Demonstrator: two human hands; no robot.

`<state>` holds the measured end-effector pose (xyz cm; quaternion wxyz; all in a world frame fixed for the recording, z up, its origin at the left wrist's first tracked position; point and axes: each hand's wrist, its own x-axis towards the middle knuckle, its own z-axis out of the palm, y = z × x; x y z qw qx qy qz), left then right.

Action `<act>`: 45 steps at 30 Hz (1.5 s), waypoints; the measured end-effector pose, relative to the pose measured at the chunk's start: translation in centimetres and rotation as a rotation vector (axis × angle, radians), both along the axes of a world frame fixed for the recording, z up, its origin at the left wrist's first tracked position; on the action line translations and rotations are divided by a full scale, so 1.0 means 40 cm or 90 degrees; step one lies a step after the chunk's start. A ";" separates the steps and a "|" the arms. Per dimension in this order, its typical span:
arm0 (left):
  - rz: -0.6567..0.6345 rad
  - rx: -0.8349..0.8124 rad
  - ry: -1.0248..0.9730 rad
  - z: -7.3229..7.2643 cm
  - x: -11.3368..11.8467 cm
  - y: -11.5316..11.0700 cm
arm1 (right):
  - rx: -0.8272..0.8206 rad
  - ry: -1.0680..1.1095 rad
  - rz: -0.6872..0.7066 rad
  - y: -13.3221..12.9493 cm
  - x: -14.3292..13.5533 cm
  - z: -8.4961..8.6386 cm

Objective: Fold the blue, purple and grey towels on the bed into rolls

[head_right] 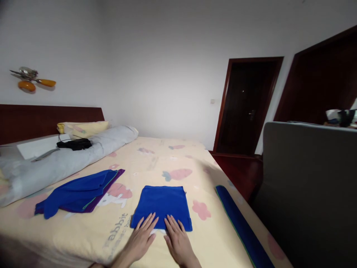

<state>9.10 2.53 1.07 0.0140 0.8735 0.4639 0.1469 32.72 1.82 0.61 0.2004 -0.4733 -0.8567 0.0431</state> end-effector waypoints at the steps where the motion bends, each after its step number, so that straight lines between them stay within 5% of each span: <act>1: 0.003 -0.015 0.000 0.006 -0.023 0.001 | -0.007 0.002 -0.017 0.001 0.022 0.001; 10: 0.036 -0.040 -0.006 0.003 -0.179 0.013 | -0.020 0.005 -0.117 0.008 0.161 -0.004; 21: 0.027 0.105 -0.039 0.034 -0.200 0.045 | 0.118 0.035 -0.121 0.028 0.148 0.048; 26: 0.002 0.111 -0.097 0.024 -0.225 0.002 | 0.036 0.126 -0.117 -0.049 0.142 0.095; 31: 0.097 0.028 -0.225 0.022 -0.233 -0.044 | -0.109 0.291 -0.120 -0.105 0.149 0.132; 36: 0.222 -0.055 -0.276 0.031 -0.200 -0.022 | -0.123 0.392 -0.103 -0.054 0.162 0.097; 42: 0.321 0.120 -0.171 0.003 -0.168 0.006 | 0.064 0.221 -0.247 0.016 0.161 0.019; 45: 0.297 0.184 -0.123 -0.005 -0.141 -0.008 | 0.191 0.140 -0.290 0.013 0.123 0.011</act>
